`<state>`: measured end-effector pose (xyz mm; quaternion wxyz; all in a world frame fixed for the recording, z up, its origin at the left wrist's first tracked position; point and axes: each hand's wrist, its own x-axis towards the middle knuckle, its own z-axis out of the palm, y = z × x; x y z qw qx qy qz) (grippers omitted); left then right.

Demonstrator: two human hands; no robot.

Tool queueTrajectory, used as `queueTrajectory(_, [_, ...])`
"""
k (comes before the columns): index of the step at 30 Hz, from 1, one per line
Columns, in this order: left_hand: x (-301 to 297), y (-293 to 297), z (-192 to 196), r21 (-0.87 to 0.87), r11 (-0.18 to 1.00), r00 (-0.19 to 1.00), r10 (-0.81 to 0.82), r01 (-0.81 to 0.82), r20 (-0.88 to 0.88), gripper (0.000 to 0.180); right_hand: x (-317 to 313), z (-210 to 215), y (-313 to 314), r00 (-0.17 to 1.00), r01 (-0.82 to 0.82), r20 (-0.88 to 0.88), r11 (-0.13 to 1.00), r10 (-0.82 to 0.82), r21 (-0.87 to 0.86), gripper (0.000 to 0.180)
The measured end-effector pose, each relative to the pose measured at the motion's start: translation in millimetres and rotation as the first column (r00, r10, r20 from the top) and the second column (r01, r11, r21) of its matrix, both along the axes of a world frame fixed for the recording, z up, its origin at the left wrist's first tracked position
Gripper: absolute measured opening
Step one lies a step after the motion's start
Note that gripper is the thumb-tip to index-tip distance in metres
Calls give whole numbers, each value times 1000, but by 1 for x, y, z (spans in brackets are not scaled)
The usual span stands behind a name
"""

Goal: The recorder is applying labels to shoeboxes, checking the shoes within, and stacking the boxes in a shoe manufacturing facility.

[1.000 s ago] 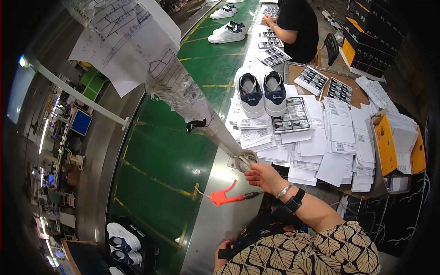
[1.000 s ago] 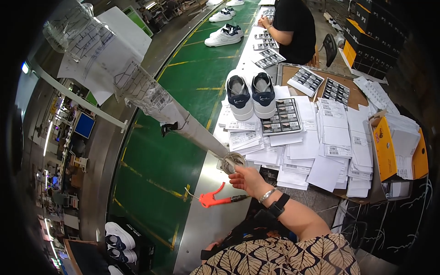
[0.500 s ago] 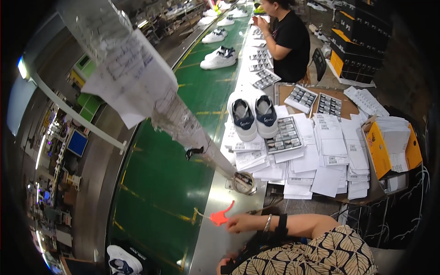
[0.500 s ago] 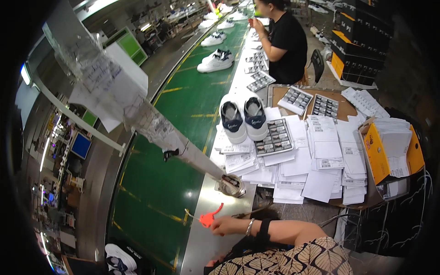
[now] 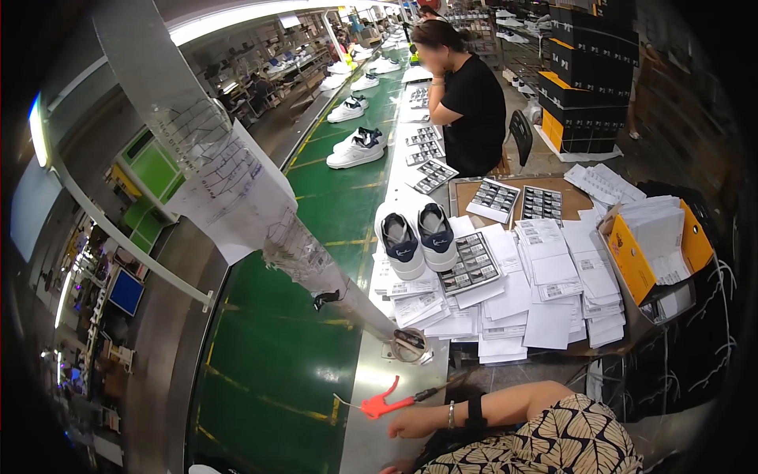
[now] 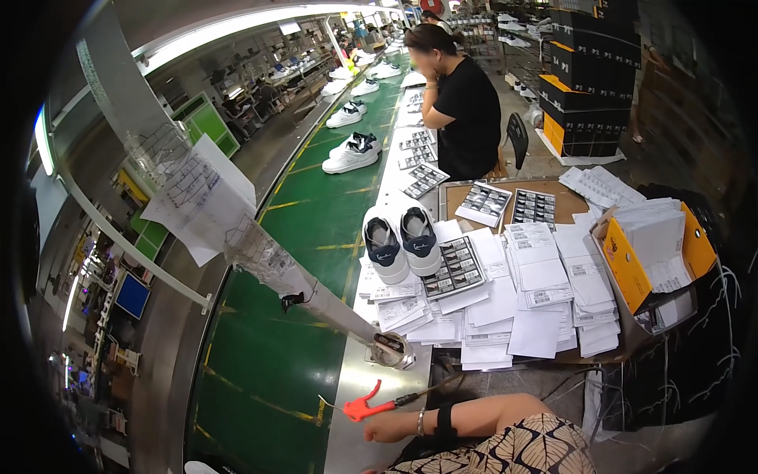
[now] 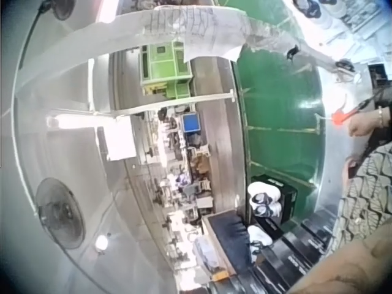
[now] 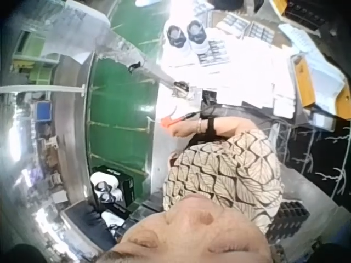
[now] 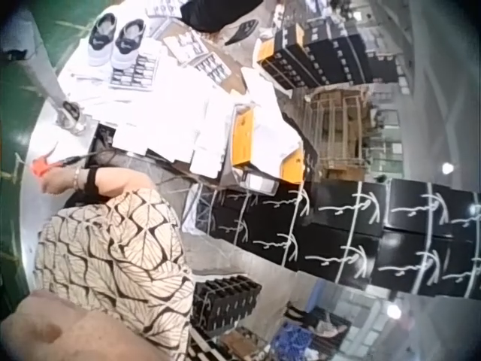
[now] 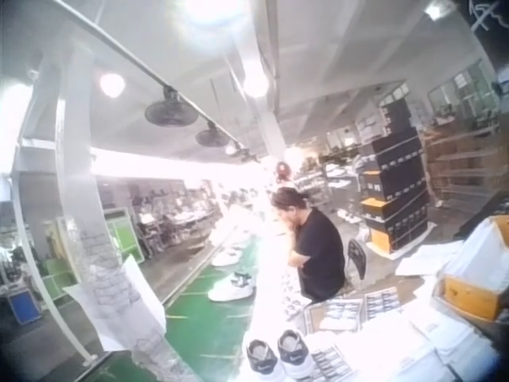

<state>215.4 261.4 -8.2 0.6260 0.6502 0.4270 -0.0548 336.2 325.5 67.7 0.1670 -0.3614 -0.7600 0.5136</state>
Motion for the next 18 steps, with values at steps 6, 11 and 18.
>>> queueTrajectory(6, [13,-9,0,-92,994,998,-65,65,0,25,3,8,-5,996,-13,87,1000,14,-12,25])
queueTrajectory(11, [28,-16,-1,-179,974,991,-136,135,5,25,3,4,-4,988,-4,152,1000,6,-13,27])
queueTrajectory(18, [57,-14,2,-264,934,970,-243,240,22,24,-28,36,-6,971,-184,-117,963,210,198,58])
